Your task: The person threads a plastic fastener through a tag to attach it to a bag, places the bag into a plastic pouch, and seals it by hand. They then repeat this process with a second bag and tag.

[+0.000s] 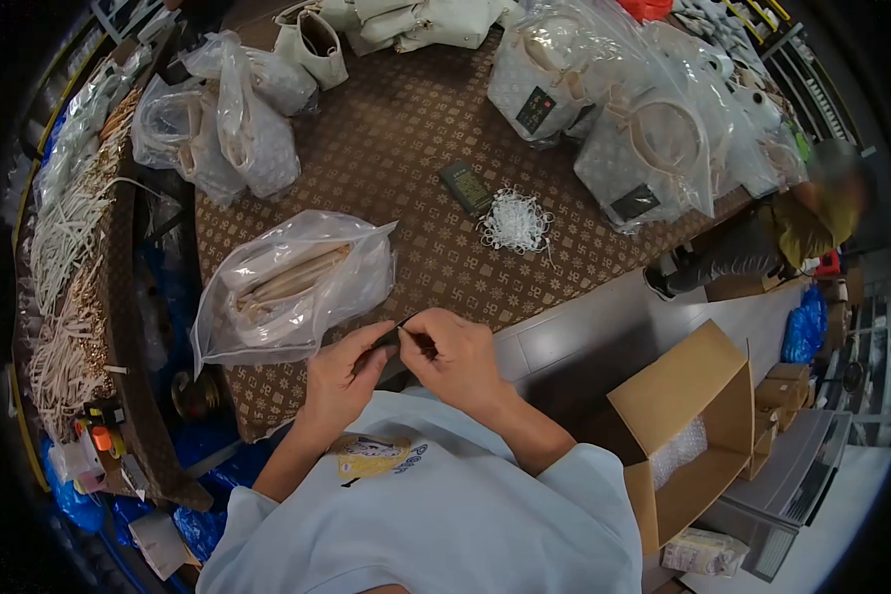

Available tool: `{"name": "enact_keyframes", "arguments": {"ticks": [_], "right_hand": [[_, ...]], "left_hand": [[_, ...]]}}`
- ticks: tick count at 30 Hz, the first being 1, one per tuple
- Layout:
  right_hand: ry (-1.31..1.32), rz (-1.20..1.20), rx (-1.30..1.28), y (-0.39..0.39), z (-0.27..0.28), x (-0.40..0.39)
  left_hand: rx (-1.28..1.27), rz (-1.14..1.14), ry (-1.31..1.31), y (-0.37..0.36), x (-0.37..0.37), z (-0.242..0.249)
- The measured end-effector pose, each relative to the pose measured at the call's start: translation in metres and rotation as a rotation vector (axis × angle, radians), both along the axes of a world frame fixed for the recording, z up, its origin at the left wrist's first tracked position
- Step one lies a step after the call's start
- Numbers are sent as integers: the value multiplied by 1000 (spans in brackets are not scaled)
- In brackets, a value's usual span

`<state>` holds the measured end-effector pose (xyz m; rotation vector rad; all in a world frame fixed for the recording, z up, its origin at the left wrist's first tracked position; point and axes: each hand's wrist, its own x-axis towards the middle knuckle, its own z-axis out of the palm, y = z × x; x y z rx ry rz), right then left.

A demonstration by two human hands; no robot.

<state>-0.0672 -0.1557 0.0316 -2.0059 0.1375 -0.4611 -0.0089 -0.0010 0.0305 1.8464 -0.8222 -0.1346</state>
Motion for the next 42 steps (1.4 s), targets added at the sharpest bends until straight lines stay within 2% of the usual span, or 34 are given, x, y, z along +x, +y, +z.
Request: {"name": "enact_keyframes", "arguments": {"ticks": [4, 6, 7, 8, 9, 10, 11, 12, 13, 14, 16, 17, 19, 20, 22, 24, 25, 26, 28, 29, 31, 32, 34, 36, 38, 39, 41, 42], "right_hand": [[-4, 52, 8, -2, -7, 3], [190, 96, 208, -6, -2, 6], [184, 93, 206, -8, 3, 8], [278, 91, 377, -10, 8, 9], [370, 90, 547, -13, 12, 10], [366, 89, 543, -16, 11, 9], [407, 205, 686, -19, 7, 6], [448, 321, 830, -20, 4, 4], [448, 315, 829, -19, 2, 3], [455, 348, 878, -18, 1, 3], [455, 379, 923, -14, -2, 4], [480, 392, 938, -12, -3, 4], [489, 379, 951, -9, -3, 3], [515, 357, 953, -6, -3, 3], [551, 337, 960, -4, -1, 1], [-34, 98, -378, -4, 5, 6], [-55, 54, -409, -5, 9, 7], [-55, 80, -398, -1, 7, 7], [110, 323, 536, 9, 1, -1], [110, 326, 538, 12, -2, -2], [183, 346, 940, 16, -7, 1], [160, 324, 936, 17, -4, 2], [91, 318, 843, 16, 15, 5], [-181, 374, 688, 18, 38, 21], [-477, 362, 204, 21, 46, 50], [-491, 327, 186, 22, 45, 60], [-151, 248, -136, 24, 40, 78], [-166, 236, -138, 26, 33, 81]], "left_hand": [[-18, 18, 8, -1, -1, -1], [-33, 10, 36, 1, 2, -2], [-39, 9, 74, 3, 3, -1], [-40, 8, 69, 6, 3, 0], [-63, -64, 193, 8, 4, 2], [-86, -137, 318, 10, 5, 5], [-90, -140, 316, 12, 9, 9], [-215, -202, 573, 15, 14, 14], [-339, -264, 831, 17, 16, 17], [-339, -269, 833, 17, 17, 13], [-251, -290, 456, 16, 21, 0], [-249, -301, 452, 17, 22, -2], [-224, -264, 180, 15, 22, -5], [-228, -288, 181, 12, 23, -6], [-164, -150, 18, 11, 21, -7], [-107, -95, 2, 15, 19, 3], [-59, -58, -18, 15, 18, 8], [-132, -54, -53, 13, 16, 10], [-164, -36, -80, 10, 15, 11], [-208, -45, -117, 9, 16, 11], [-190, -46, -102, 14, 18, 16], [-180, -61, -88, 16, 20, 22], [-118, -107, -281, 38, 18, 46], [-244, -103, -400, 62, 19, 52], [-60, 161, -403, 64, 21, 54], [-75, 124, -414, 62, 19, 52], [18, 301, -388, 63, 17, 49], [14, 289, -404, 67, 16, 46]]}}
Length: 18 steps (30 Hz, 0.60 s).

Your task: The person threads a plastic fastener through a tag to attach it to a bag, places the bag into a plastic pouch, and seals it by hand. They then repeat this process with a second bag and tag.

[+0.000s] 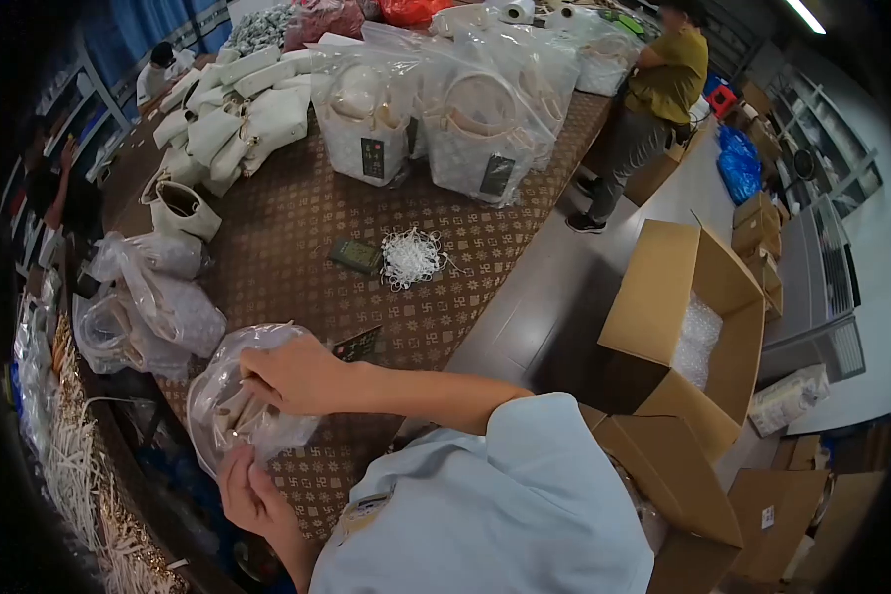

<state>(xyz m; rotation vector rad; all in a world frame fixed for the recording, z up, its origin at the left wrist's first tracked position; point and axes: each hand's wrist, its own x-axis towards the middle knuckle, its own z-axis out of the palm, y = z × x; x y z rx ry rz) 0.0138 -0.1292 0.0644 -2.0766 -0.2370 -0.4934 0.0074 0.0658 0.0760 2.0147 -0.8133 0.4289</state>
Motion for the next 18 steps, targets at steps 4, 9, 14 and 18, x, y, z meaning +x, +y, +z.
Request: {"name": "enact_keyframes", "arguments": {"ticks": [4, 9, 14, 18], "right_hand": [[-89, -131, -212, 2, -22, 12], [-73, -20, 13, -1, -42, 27], [47, -39, 182, 3, -42, 29], [-33, -72, 237, 17, -50, 32]], "left_hand": [[171, -90, -258, 4, 8, -30], [340, -135, -328, -5, -7, -70], [166, -246, -235, -2, -18, -85], [188, -299, -165, -16, -27, -82]]}}
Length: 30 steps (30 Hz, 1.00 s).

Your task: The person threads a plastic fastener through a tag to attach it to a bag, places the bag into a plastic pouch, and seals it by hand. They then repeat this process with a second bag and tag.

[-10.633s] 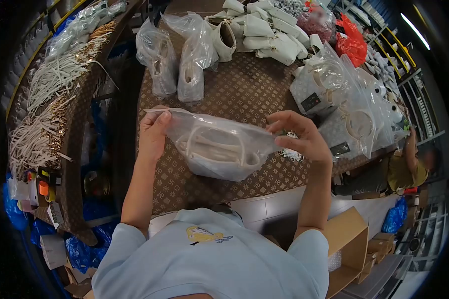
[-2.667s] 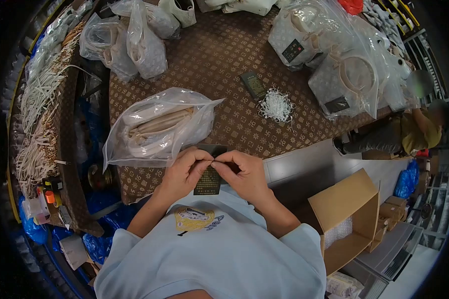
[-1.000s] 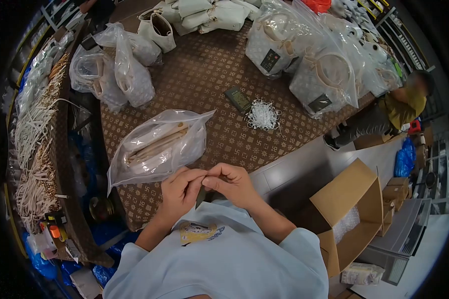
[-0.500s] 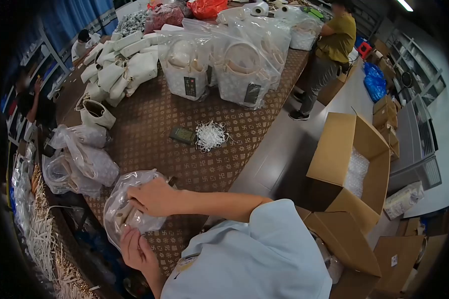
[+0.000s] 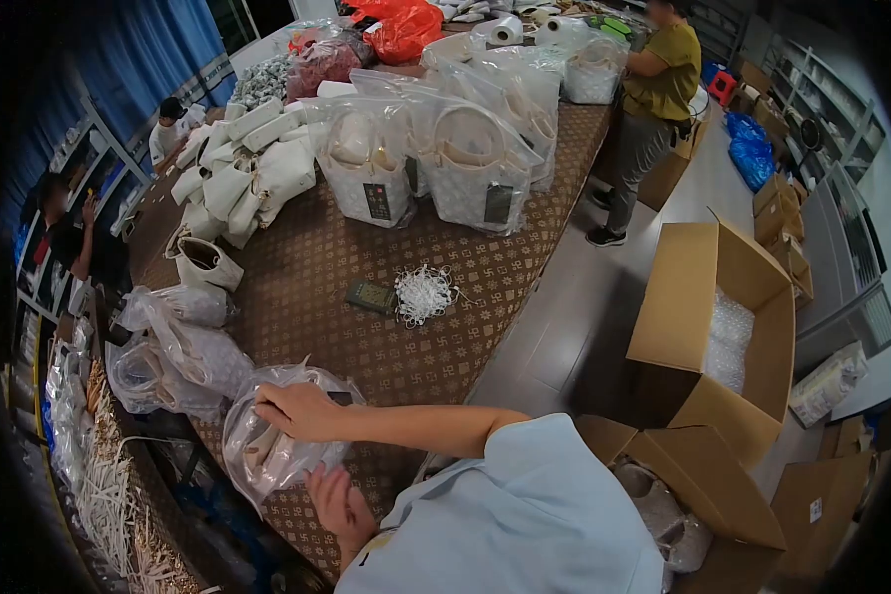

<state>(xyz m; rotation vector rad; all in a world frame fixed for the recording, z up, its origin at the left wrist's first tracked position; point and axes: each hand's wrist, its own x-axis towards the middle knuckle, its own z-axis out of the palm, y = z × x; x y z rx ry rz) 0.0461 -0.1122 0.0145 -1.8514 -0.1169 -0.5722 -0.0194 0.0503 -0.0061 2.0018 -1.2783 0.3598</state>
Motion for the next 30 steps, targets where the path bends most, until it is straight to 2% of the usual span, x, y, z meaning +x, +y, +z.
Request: {"name": "enact_keyframes", "arguments": {"ticks": [1, 3, 4, 5, 7, 8, 9, 10, 11, 13, 14, 16, 17, 19, 22, 25, 30], "right_hand": [[-46, -11, -11, 3, -3, 1], [-87, -25, -27, 3, -3, 0], [-84, 13, -14, 0, 2, -2], [-83, 54, -3, -2, 5, -4], [-21, 52, -64, -6, 8, -4], [41, 45, -117, -8, 9, -4], [45, 39, -122, -12, 2, -4], [60, -8, -251, -17, -10, -2], [72, -53, -380, -20, -22, 0], [65, -26, -411, -23, -27, -1], [60, 0, -437, -24, -27, -3], [61, 25, -471, -30, -23, -1], [62, 54, -501, -33, -21, -1], [124, 86, -563, -36, -16, 2], [157, 131, -584, -36, -22, 4], [121, 129, -565, -37, -25, 5], [100, 158, -564, -40, -23, 4]], "left_hand": [[0, -1, 2, -2, 3, 3], [-516, 468, 593, -6, 17, 14], [-386, 458, 561, -6, 25, 24], [-392, 461, 564, -11, 32, 28], [-383, 438, 126, -21, 44, 34], [-389, 431, 128, -24, 46, 34], [-524, 382, 287, -27, 47, 33], [-655, 333, 449, -27, 47, 30], [-658, 332, 452, -24, 50, 22], [-345, 266, 652, -12, 63, -7], [-351, 264, 654, -9, 73, -21], [72, 303, 441, -11, 91, -29], [71, 289, 438, -12, 92, -32], [-228, 368, 859, -24, 84, -12], [-255, 263, 974, -23, 98, -11], [-340, 216, 1038, -23, 104, -18], [-316, 188, 976, -22, 108, -22]]}}
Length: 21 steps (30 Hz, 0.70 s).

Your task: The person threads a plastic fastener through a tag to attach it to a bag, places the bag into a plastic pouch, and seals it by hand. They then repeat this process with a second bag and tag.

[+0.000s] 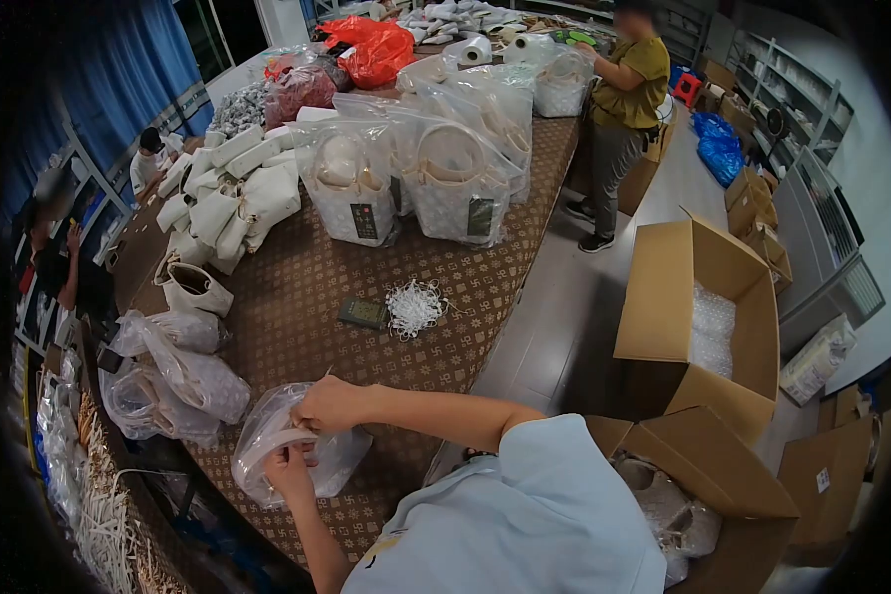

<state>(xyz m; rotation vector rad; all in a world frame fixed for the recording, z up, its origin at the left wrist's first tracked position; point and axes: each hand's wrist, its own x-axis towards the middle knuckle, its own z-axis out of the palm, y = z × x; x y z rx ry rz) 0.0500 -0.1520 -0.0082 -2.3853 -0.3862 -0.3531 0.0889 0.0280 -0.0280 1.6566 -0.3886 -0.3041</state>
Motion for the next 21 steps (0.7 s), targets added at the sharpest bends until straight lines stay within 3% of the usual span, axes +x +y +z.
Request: {"name": "enact_keyframes", "arguments": {"ticks": [3, 5, 6, 8, 10, 11, 12, 13, 16, 18, 21], "right_hand": [[78, -69, -62, 8, 17, -17], [-185, -126, 82, 12, 40, -43], [-180, -119, 80, 15, 44, -50], [-177, 188, 272, 31, 42, -66], [-225, 143, 240, 46, 31, -56], [-162, -10, 254, 49, 19, -44], [-100, -161, 264, 49, 21, -39], [-100, -155, 266, 47, 23, -38], [116, -28, 109, 37, 28, -33], [126, 63, 286, 32, 24, -32], [122, 82, 354, 29, 27, -31]], "left_hand": [[108, 41, -25, 2, -5, 8], [196, 90, -27, 3, -3, 4], [104, 85, -154, 5, 0, -9], [19, 80, -270, 7, -5, -17], [-591, 47, 384, 12, -14, -10], [-588, 54, 385, 15, -19, -8], [-327, 58, 90, 18, -27, -5], [-62, 60, -201, 19, -33, -2], [-62, 137, -307, 21, -51, 14], [-79, 162, -284, 23, -53, 9], [-63, 197, -329, 23, -52, 2]]}}
